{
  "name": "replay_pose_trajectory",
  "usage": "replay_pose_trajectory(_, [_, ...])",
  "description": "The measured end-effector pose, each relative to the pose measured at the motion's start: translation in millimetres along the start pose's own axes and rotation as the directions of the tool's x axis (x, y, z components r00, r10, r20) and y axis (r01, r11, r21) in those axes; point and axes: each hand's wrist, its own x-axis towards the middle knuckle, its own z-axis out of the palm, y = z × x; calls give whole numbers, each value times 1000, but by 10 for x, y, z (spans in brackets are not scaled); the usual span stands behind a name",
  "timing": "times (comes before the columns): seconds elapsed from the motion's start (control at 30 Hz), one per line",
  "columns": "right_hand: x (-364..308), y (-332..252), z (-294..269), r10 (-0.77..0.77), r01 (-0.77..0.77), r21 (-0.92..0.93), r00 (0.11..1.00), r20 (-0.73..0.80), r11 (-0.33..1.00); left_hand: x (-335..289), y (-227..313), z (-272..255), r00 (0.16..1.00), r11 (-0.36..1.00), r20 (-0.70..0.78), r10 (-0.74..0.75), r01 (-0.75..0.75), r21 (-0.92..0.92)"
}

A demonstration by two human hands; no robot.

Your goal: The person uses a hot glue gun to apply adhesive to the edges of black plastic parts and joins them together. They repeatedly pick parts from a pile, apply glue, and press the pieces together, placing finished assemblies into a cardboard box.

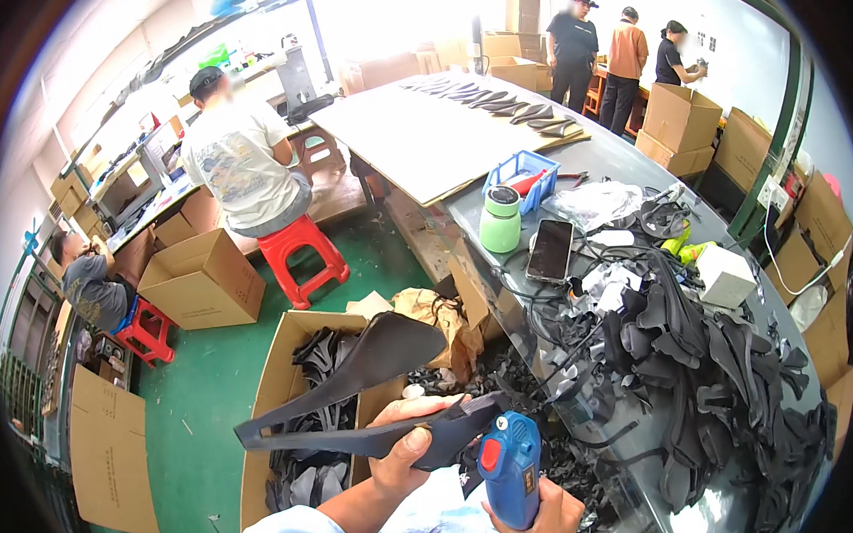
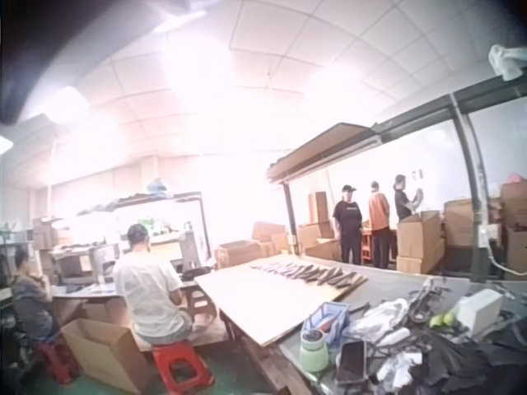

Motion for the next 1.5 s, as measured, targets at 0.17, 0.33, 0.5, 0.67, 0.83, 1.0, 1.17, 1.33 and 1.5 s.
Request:
replay_pose_trajectory(0.17, [-7,63,-68,53,-53,-11,999,-3,999,127,172,-81,930,929,-49,-364,359,-88])
replay_pose_trajectory(0.33, [-72,160,-105,18,-15,-141,1000,19,990,342,361,-84,858,862,-87,-505,498,-94])
replay_pose_trajectory(0.5, [-75,141,-82,-7,17,-165,998,61,986,382,408,-187,837,834,20,-547,546,-78])
replay_pose_trajectory(0.67, [-92,164,-49,-29,42,-205,997,65,978,467,524,-86,786,785,-12,-617,617,55])
replay_pose_trajectory(0.83, [-113,183,-4,-61,77,-222,995,79,972,506,531,-40,778,750,5,-628,603,270])
replay_pose_trajectory(1.0, [-77,133,54,-79,91,-166,994,77,982,469,450,-99,796,733,37,-604,536,419])
replay_pose_trajectory(1.17, [-115,170,121,45,-39,-101,997,64,994,375,250,-444,803,701,-204,-559,590,400])
replay_pose_trajectory(1.33, [-99,163,67,320,-308,-184,946,45,934,-182,-204,-1613,567,828,-690,-450,554,-85])
replay_pose_trajectory(1.5, [-122,150,91,400,-385,-148,913,84,911,-889,-510,-2689,241,970,-971,10,235,68])
